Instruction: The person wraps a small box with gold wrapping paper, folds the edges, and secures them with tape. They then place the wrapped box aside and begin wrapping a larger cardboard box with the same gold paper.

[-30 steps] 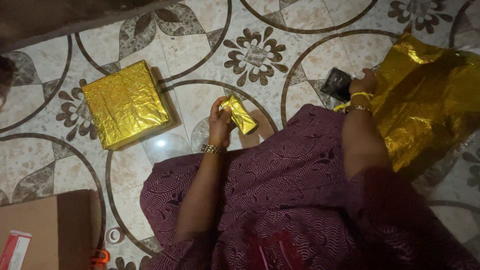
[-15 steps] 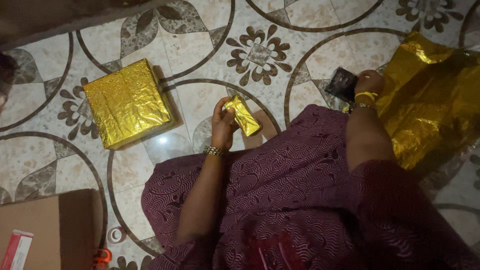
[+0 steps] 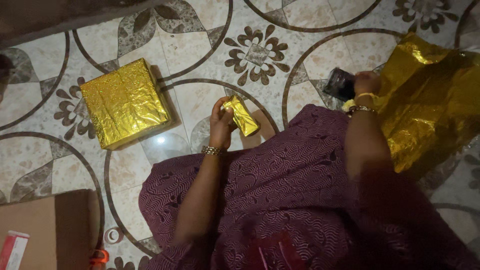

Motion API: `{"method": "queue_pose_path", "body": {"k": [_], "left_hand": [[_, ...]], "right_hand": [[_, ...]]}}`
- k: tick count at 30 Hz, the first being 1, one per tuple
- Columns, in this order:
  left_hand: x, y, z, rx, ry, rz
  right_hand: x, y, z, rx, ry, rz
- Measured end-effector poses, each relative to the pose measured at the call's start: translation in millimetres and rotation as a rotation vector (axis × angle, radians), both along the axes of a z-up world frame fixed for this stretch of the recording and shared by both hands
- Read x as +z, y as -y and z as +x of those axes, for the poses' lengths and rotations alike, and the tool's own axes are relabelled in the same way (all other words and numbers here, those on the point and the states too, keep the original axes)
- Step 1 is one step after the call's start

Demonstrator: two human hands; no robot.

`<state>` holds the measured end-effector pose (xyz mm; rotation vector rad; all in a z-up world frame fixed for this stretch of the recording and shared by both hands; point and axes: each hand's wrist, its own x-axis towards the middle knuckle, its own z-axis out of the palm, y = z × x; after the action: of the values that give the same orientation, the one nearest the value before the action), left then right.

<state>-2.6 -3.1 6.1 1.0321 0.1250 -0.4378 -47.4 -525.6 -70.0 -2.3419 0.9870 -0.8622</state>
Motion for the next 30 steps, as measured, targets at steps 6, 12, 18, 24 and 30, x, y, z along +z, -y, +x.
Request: {"method": "queue_pose_path", "body": {"k": [6, 12, 18, 24, 30], "left_hand": [[1, -1, 0, -0.007, 0.010, -0.032], [-1, 4, -2, 0.084, 0.313, 0.079], [19, 5, -17, 0.175, 0.696, 0.285], [44, -6, -31, 0.362, 0.882, 0.561], [45, -3, -20, 0.443, 0.668, 0.242]], "right_hand": [[17, -5, -8, 0.136, 0.303, 0.526], [80, -78, 0, 0.547, 0.546, 1.172], [140, -242, 12, 0.966, 0.300, 1.180], [168, -340, 2, 0.918, 0.358, 1.355], [171, -386, -26, 0.979, 0.416, 0.951]]}}
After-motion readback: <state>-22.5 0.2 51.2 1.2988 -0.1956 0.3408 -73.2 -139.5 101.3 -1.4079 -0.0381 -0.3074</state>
